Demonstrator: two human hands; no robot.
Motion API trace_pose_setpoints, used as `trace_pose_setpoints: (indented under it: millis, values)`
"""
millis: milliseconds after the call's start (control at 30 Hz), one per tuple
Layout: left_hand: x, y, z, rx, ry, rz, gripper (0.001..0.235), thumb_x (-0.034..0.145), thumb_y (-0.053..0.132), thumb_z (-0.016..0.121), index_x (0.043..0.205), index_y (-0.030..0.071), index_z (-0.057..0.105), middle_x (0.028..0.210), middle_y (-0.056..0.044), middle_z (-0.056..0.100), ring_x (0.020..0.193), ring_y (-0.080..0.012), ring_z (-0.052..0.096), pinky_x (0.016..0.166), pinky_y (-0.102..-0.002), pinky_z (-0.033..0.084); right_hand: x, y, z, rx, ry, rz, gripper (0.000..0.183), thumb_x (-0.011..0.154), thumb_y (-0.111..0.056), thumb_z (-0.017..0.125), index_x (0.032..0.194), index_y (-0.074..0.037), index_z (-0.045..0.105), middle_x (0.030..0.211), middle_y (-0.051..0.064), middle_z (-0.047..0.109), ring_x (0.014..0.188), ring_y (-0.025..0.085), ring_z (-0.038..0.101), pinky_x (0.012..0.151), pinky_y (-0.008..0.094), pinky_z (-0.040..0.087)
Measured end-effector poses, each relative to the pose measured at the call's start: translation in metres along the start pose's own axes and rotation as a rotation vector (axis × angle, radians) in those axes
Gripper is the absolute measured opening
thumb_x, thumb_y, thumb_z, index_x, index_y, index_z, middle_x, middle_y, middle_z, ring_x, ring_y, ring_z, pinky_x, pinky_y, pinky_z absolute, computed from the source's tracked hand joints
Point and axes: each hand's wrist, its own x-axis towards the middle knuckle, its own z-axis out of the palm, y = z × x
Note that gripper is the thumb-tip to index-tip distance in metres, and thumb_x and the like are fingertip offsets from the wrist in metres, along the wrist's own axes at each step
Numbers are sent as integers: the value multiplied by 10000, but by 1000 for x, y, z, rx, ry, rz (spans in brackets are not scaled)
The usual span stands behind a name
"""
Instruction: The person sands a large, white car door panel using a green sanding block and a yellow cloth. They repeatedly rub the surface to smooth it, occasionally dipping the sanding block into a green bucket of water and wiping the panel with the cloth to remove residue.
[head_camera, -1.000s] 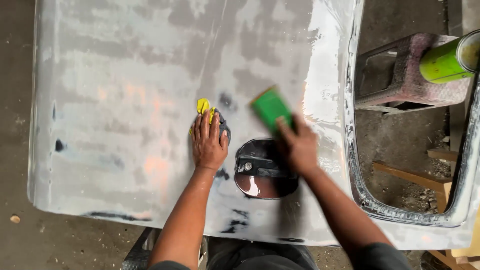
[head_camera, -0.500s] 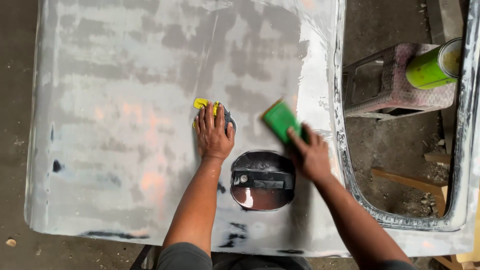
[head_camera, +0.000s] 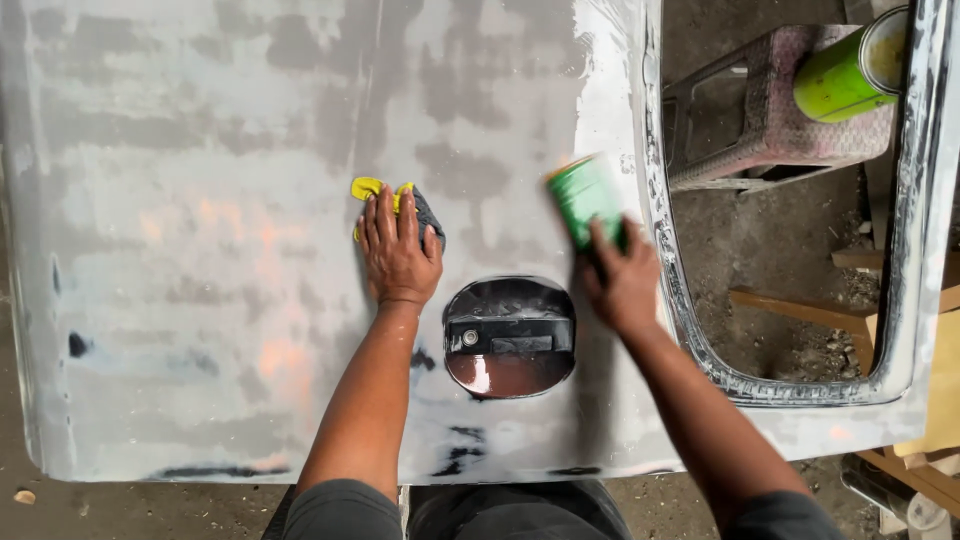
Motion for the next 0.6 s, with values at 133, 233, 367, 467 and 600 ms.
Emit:
trace_pose_setpoints:
  millis: [133, 233, 367, 467, 600]
  values:
    - [1, 0, -1, -1, 29, 17, 658, 979, 324, 582, 1576, 94, 427, 1636, -198, 346, 1514, -421, 310, 1234, -583, 226, 60, -20, 9, 4, 212, 172, 661, 925, -295, 732, 1530, -218, 475, 1539, 309, 372, 1239, 514, 465, 1020, 589, 375]
    - [1, 0, -4, -2, 44, 38, 643, 985, 314, 584, 1568, 83, 438, 1633, -199, 358, 1513, -421, 327, 1234, -592, 235, 50, -74, 28, 170, 166, 213, 711, 944, -232, 663, 1615, -265, 431, 1556, 333, 323, 1265, 486, 464, 1073, 552, 415]
    - [0, 2, -4, -5, 45, 36, 657, 941, 285, 593, 1544, 64, 455, 1629, -204, 363, 1507, -420, 338, 1230, -594, 239, -11, -85, 21, 43, -18, -219, 711, 919, -160, 649, 1588, -298, 452, 1565, 267, 425, 1322, 424, 504, 1085, 532, 404]
    - [0, -3, -4, 3, 42, 26, 659, 932, 273, 602, 1538, 57, 459, 1628, -205, 359, 1503, -422, 338, 1227, -593, 241, -15, -31, 12, 49, 27, -75, 688, 938, -228, 679, 1589, -286, 462, 1586, 261, 388, 1327, 427, 481, 1103, 533, 394]
    - [-3, 3, -4, -6, 37, 20, 650, 941, 259, 607, 1537, 46, 457, 1629, -209, 354, 1503, -420, 339, 1227, -594, 241, 52, 27, 13, -53, 99, 230, 664, 979, -348, 709, 1568, -171, 459, 1581, 337, 289, 1301, 494, 392, 1037, 576, 348]
